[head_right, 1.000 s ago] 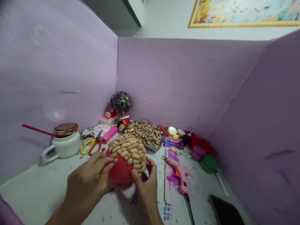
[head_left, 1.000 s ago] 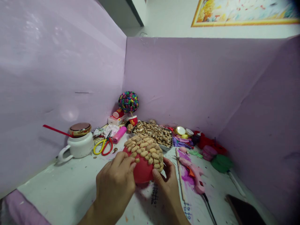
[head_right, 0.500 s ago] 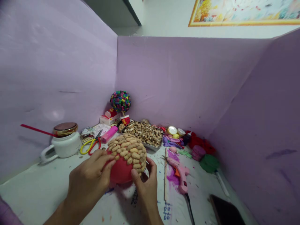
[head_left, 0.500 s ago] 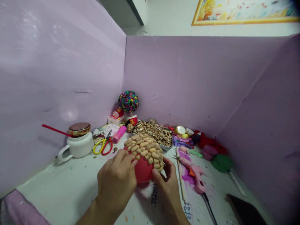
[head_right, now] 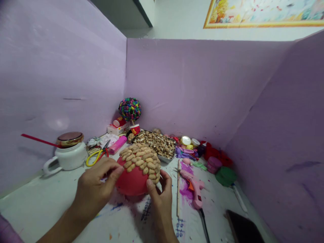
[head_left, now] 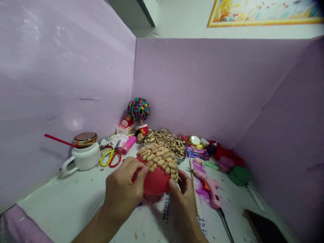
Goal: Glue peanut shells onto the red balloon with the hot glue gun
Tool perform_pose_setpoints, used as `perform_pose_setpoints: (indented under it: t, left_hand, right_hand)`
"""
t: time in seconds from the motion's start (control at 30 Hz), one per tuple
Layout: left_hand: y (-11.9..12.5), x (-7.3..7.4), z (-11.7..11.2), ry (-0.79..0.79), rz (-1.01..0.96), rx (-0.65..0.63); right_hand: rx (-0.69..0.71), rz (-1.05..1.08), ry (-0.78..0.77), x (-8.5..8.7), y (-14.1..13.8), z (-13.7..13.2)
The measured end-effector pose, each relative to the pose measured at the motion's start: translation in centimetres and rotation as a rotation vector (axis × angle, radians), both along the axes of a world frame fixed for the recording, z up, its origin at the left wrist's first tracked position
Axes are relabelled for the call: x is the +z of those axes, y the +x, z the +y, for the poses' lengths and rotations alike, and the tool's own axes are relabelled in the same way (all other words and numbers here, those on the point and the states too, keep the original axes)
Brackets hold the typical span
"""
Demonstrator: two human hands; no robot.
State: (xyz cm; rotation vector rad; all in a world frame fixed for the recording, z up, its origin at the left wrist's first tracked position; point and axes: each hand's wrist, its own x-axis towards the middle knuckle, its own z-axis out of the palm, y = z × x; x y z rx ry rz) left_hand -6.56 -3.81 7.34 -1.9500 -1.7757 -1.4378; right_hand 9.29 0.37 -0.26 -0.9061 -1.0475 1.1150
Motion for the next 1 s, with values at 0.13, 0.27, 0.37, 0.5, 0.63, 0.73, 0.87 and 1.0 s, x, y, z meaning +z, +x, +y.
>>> perform_pose_setpoints:
  t: [0.13, 0.27, 0.37, 0.5, 0.63, 0.73, 0.87, 1.0]
  left_hand:
    - [-2.8, 0.9, 2.1, 0.000, -0.027, -0.146]
    - [-4.8, 0.4, 4.6, -0.266, 0.119, -0.457]
    - [-4.7, -0.8, 5.2, -0.310, 0.111, -0.543]
    - [-3.7, -1.9, 4.5, -0.271, 0.103, -0.515]
    - [-3.2, -2.2, 4.1, -0.246, 0.116, -0.480]
    - [-3.1, -2.3, 4.0, -0.235, 0.112, -0.471]
    - [-2.8, -2.5, 3.8, -0.211, 0.115, -0.471]
    - [-2.6, -2.6, 3.7, -0.196, 0.107, -0.463]
  right_hand:
    - [0.006, 0.029, -0.012, 0.3, 0.4, 0.3]
    - [-0.012, -0.001, 0.000, 0.9, 0.7, 0.3]
    - [-0.179, -0.115, 0.050, 1.1, 1.2, 0.3]
    - [-0.367, -0.416, 0.438, 1.5, 1.6, -0.5]
    - [-0.354, -0.666, 0.639, 2.3, 1.2, -1.4]
    - [-0.368, -0.735, 0.662, 2.5, 0.7, -1.7]
    - [-0.398, -0.731, 0.690, 2.5, 0.3, -1.5]
    - [-0.396, -0.686, 0.669, 2.4, 0.0, -1.3]
